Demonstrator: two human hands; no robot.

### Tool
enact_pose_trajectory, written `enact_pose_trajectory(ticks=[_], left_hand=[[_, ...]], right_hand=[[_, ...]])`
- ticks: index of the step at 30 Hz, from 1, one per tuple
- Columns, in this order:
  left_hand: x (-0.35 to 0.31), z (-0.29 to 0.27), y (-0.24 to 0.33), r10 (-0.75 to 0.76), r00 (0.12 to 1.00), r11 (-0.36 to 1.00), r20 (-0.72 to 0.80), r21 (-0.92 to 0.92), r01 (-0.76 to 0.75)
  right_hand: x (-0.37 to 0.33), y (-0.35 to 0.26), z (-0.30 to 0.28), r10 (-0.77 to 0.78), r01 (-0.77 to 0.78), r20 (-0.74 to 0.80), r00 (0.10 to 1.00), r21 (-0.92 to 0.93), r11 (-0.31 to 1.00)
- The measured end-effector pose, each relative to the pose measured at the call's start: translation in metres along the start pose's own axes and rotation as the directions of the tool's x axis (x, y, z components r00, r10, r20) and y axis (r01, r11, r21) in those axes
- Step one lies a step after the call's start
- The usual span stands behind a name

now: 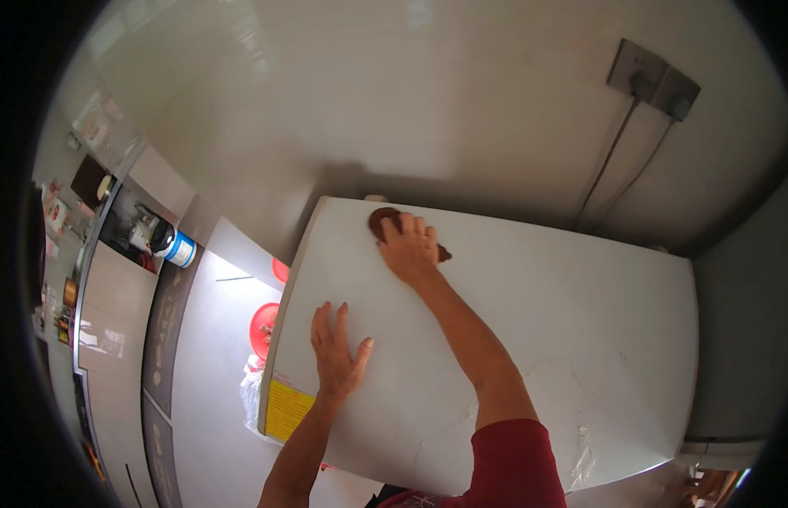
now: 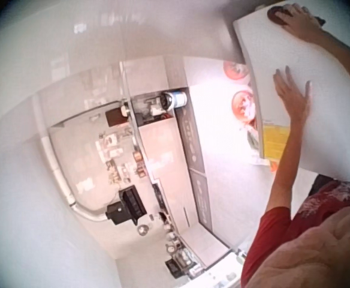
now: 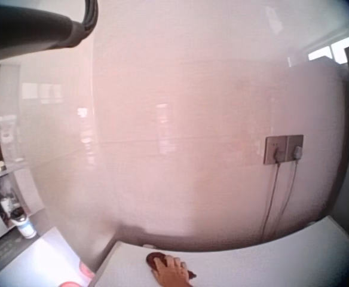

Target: The person wipes the exterior surfaces of a white refrigerator with a brown cloth. They clean the front door, top surface, and side panel in a kitchen setting.

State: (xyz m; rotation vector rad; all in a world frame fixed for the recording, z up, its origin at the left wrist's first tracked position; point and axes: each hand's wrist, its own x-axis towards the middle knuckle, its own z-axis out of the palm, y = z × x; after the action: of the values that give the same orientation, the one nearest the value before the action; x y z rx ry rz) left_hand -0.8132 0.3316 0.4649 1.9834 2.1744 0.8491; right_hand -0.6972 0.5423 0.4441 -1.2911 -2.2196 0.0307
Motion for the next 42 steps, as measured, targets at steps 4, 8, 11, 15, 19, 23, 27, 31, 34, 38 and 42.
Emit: enact_pose_trajectory(ticks=[4, 8, 11, 15, 19, 23, 27, 31, 34, 38, 42], left_hand=[[-0.004, 0.002, -0.006, -0.015, 1.0, 1.0, -0.013, 0.009, 0.016], [-0.003, 0.006, -0.004, 0.003, 0.999, 1.0, -0.047, 0.003, -0.003], [-0.005, 0.006, -0.006, 0.013, 0.997, 1.0, -0.081, -0.01, -0.014], [-0.006, -0.001, 0.001, 0.001, 0.999, 0.996, -0.051, -0.094, -0.006], [0.0, -0.003, 0.003, 0.017, 0.997, 0.983, -0.074, -0.181, -0.03], [0.0, -0.004, 0.0, -0.001, 0.997, 0.978, -0.073, -0.209, -0.015], [-0.003, -0.004, -0.006, -0.005, 0.993, 0.983, -0.12, -0.183, -0.017], [-0.006, -0.003, -0.01, -0.025, 0.988, 0.983, -0.155, -0.186, -0.005], [-0.005, -0.007, -0.009, -0.036, 0.991, 0.976, -0.13, -0.217, 0.007], [-0.001, -0.007, -0.004, -0.029, 0.996, 0.98, -0.083, -0.198, 0.012], [0.0, -0.007, -0.003, -0.039, 0.995, 0.972, -0.092, -0.234, 0.016]], right_hand=[[-0.039, 0.051, -0.037, 0.187, -0.185, -0.008, 0.982, -0.188, 0.964], [-0.095, 0.121, -0.086, 0.371, -0.387, -0.116, 0.921, -0.379, 0.841], [-0.131, 0.163, -0.119, 0.528, -0.547, -0.173, 0.831, -0.425, 0.722], [-0.138, 0.173, -0.115, 0.691, -0.753, -0.308, 0.654, -0.35, 0.557], [-0.105, 0.131, -0.053, 0.323, -0.461, -0.39, 0.862, -0.344, 0.818], [-0.057, -0.001, -0.012, 0.011, -0.029, -0.148, 0.989, -0.12, 0.992], [-0.053, -0.068, -0.022, -0.476, 0.327, 0.273, 0.836, 0.449, 0.831], [-0.076, -0.077, -0.026, -0.69, 0.525, 0.167, 0.704, 0.531, 0.665], [-0.04, -0.078, -0.002, -0.56, 0.499, 0.168, 0.811, 0.301, 0.813], [0.021, -0.093, 0.045, -0.259, 0.256, -0.002, 0.966, 0.162, 0.953], [0.033, -0.115, 0.063, -0.5, 0.464, 0.08, 0.862, 0.27, 0.844]])
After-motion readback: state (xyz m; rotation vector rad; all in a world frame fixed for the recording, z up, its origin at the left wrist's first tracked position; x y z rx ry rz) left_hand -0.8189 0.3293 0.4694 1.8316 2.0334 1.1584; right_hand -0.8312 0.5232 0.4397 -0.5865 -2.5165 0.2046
